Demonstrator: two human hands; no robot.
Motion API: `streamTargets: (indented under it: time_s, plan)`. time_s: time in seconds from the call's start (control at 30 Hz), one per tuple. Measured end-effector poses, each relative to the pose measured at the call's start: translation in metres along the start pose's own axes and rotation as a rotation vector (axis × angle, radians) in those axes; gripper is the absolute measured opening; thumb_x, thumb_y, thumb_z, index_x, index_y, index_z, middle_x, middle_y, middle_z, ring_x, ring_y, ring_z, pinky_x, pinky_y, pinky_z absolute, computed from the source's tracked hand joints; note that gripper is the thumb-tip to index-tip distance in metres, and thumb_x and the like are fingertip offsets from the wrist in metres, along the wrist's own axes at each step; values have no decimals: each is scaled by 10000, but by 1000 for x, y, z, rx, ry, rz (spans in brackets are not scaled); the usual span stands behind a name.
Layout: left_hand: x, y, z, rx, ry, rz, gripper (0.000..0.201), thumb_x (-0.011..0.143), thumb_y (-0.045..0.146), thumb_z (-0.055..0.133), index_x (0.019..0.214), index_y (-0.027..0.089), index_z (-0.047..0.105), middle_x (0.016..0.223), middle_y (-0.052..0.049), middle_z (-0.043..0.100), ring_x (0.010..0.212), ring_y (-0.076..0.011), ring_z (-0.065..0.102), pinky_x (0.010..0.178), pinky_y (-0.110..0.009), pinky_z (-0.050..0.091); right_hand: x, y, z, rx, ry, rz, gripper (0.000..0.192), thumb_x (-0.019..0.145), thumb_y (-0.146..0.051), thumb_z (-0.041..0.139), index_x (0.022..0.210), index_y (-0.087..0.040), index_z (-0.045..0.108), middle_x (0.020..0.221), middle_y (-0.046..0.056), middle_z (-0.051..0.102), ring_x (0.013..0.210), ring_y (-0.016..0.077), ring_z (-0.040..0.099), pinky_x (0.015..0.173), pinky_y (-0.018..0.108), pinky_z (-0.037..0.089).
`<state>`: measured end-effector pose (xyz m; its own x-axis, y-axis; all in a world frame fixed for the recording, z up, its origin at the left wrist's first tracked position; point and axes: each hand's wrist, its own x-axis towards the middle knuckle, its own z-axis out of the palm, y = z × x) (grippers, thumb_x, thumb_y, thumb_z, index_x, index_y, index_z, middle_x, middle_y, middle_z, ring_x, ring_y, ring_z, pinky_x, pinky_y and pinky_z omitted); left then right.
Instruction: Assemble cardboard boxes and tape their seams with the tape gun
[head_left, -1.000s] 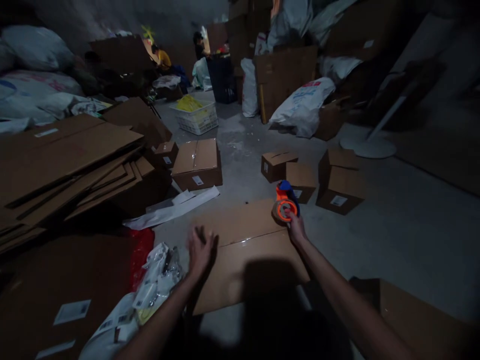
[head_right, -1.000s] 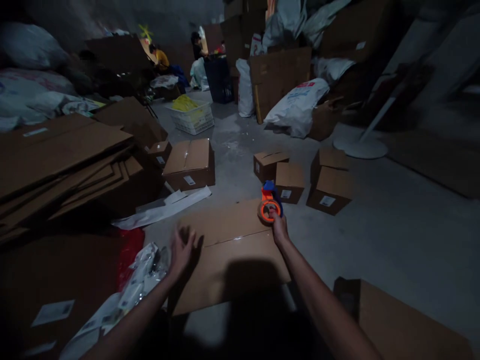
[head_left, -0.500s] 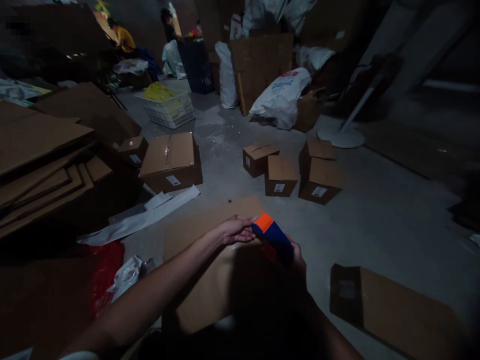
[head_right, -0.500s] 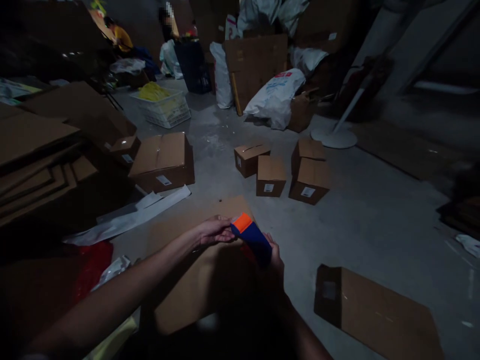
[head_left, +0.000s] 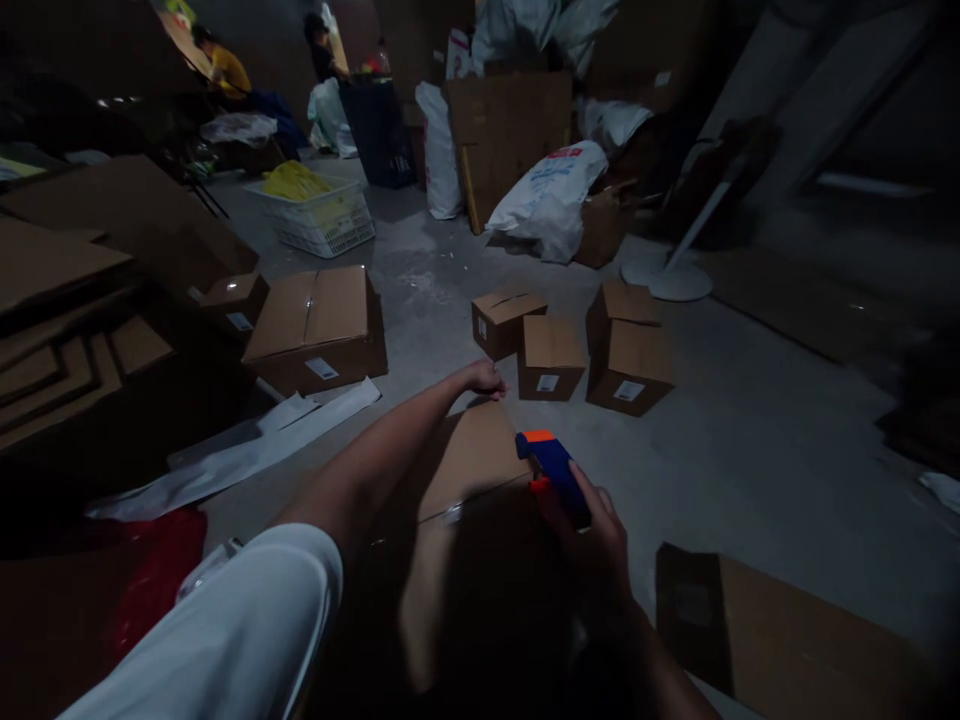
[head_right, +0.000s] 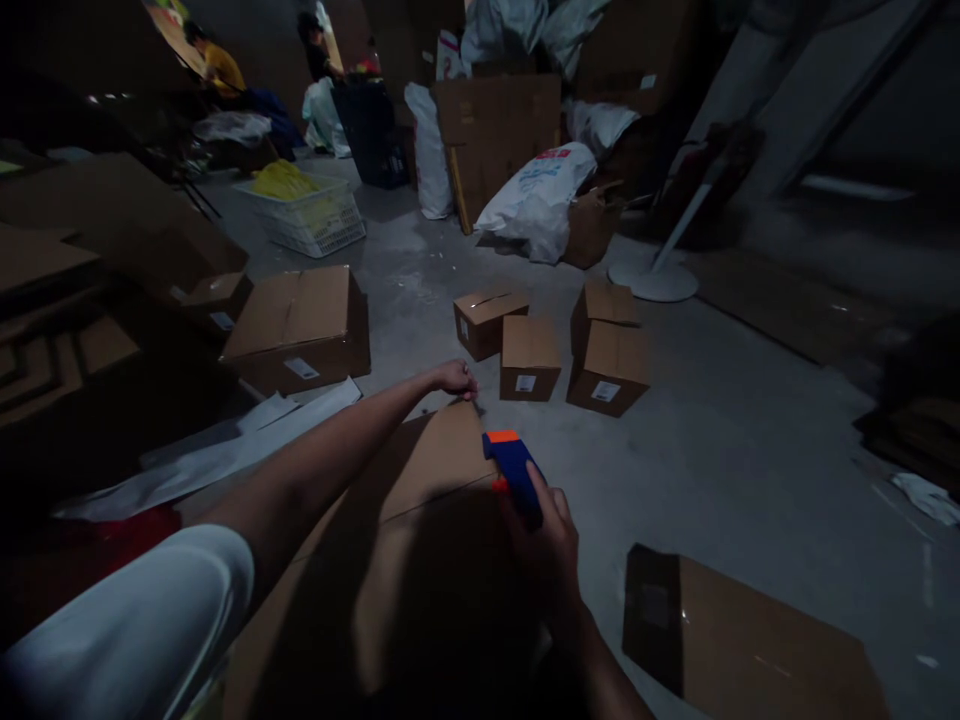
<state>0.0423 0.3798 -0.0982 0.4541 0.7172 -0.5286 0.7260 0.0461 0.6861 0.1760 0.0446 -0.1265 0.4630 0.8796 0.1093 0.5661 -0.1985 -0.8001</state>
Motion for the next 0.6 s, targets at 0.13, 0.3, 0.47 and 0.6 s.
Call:
streamTargets:
  time_s: [0.13,0.3,0.47,0.6]
  plan:
    - [17,-15,0,101,19,15,192,749,208,785,595,113,719,511,-12,599,440,-68,374,482,-222,308,19,-3,6,81,-15,-6,696,893,-647,665,1468,-260,597,1289,103,700,1129,277,690,951,408,554]
    - [29,-41,2,149,81,31,210,717,246,788,562,132,702,537,-42,610,596,-155,550,602,-250,423,23,-3,5,99,-38,0,697,893,-644,660,1470,-258,593,1345,117,693,1179,300,680,990,442,542]
    - [20,-67,15,47,210,112,360,738,364,804,1021,143,786,831,-48,739,811,-197,655,762,-259,509,21,-4,5,135,-42,33,723,874,-648,669,1464,-235,597,1407,134,666,1251,325,654,1038,464,531]
    - [6,-79,29,-95,201,263,478,830,446,746,1194,136,753,1080,-97,762,963,-203,666,846,-270,517,22,8,6,156,-62,56,706,876,-635,669,1478,-278,580,1458,101,643,1324,330,614,1105,495,496]
